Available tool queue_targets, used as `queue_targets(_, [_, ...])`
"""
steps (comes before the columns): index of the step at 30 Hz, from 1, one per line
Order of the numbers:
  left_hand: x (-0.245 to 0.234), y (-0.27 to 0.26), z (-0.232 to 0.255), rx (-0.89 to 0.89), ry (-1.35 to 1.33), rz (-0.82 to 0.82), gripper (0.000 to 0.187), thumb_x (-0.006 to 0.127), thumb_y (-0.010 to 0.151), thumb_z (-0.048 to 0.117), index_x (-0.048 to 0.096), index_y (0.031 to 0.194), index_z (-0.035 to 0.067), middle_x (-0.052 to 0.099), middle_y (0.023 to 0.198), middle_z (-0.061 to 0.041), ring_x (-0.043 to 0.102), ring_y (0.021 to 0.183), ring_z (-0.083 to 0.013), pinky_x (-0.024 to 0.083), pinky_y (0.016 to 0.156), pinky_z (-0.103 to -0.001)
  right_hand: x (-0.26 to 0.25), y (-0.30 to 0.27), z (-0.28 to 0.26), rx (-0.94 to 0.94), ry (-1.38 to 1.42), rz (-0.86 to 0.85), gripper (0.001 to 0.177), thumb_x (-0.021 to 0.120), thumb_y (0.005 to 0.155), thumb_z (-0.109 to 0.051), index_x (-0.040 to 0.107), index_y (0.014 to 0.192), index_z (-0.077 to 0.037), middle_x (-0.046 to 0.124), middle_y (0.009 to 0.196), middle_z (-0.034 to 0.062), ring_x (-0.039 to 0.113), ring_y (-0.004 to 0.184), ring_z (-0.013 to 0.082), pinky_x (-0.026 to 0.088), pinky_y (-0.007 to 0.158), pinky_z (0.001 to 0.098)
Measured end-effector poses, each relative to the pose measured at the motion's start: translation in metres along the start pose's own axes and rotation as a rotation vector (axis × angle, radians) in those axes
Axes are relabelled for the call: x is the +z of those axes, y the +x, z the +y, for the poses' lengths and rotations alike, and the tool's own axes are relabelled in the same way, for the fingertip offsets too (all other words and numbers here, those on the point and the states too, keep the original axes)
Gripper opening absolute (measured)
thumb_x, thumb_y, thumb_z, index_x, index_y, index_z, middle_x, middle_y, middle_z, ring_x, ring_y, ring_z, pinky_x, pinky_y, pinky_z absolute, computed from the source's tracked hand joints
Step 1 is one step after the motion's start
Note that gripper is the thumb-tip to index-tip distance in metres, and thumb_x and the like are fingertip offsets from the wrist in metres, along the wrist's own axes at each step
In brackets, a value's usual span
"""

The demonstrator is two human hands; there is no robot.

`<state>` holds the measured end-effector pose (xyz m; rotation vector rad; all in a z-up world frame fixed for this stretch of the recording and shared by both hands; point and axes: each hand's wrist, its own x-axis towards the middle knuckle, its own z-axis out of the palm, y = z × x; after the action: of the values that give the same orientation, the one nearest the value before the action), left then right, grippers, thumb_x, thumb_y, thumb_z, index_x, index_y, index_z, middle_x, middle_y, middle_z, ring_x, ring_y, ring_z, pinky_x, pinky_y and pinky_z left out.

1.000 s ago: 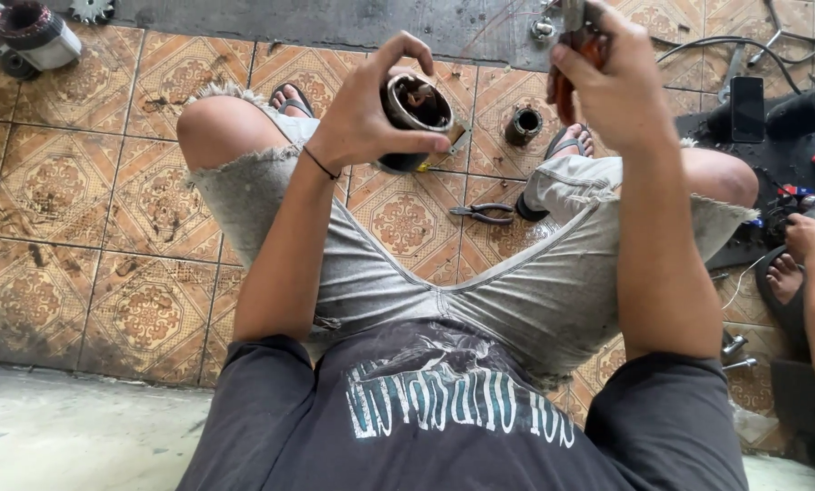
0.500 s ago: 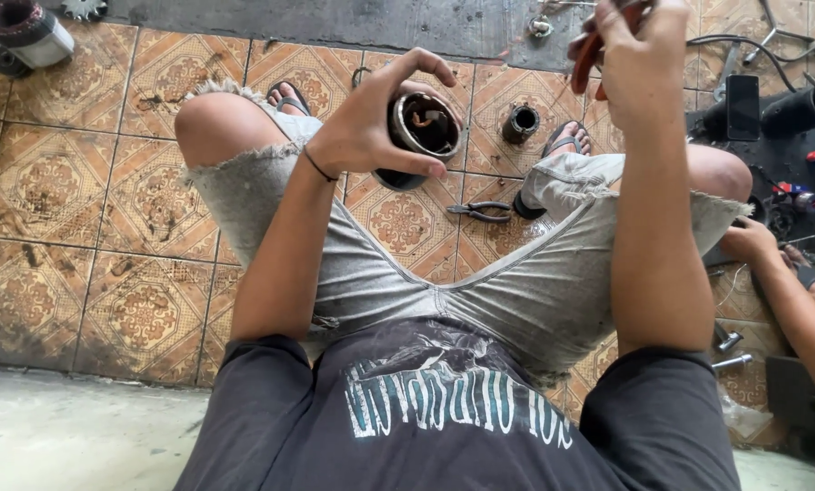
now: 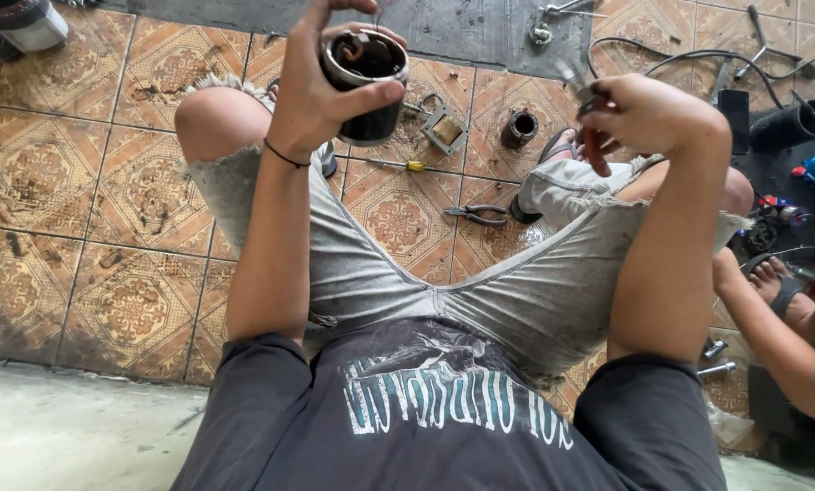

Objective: The person sits on the floor and uses pliers to pull and adjust copper wires inside a cylindrical motor housing. They repeatedly insert and remove the wires, manipulating them with their hands and the tool.

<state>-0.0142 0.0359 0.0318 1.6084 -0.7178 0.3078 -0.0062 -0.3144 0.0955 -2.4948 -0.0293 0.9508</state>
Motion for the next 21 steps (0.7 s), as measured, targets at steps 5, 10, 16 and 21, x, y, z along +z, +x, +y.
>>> queue_targets(5, [-0.004,-0.003,0.009,0.047,0.447,0.172,0.064,0.096,0.08,0.032,0.051,0.116,0.006,0.074,0.11,-0.009,0.074,0.1,-0.0242,0.058,0.084,-0.036,0.005,0.013,0.004,-0.071,-0.035,0.149,0.016,0.052,0.109,-0.012,0.059,0.118,-0.001,0.074,0.104,0.0149,0.067,0.084,0.0269,0.047,0.068,0.0396])
queue_targets(10, [0.008,-0.005,0.011,0.135,0.562,0.141,0.078,0.099,0.079,0.038,0.046,0.131,0.015,0.073,0.118,-0.005,0.076,0.107,-0.0243,0.06,0.089,-0.038,0.046,0.039,-0.015,-0.205,-0.168,-0.188,0.013,0.054,0.106,-0.016,0.064,0.106,-0.007,0.078,0.084,0.0059,0.07,0.072,0.018,0.053,0.069,0.0313])
queue_targets(16, [0.023,-0.006,0.017,0.348,0.504,0.079,0.072,0.094,0.087,0.047,0.05,0.13,0.009,0.067,0.123,-0.011,0.069,0.108,-0.0277,0.059,0.095,-0.04,0.128,0.111,-0.037,-0.146,-0.41,-0.507,0.025,0.05,0.104,-0.01,0.062,0.126,-0.005,0.067,0.083,0.0066,0.061,0.066,0.0164,0.054,0.058,0.0266])
queue_targets(21, [0.036,-0.008,0.02,0.391,0.336,0.051,0.072,0.094,0.086,0.043,0.051,0.132,0.008,0.067,0.127,-0.013,0.068,0.121,-0.0296,0.058,0.106,-0.043,0.249,0.219,-0.033,0.036,-0.883,-0.759,0.026,0.054,0.09,-0.004,0.068,0.111,0.0,0.067,0.11,0.0104,0.065,0.09,0.0182,0.058,0.077,0.0329])
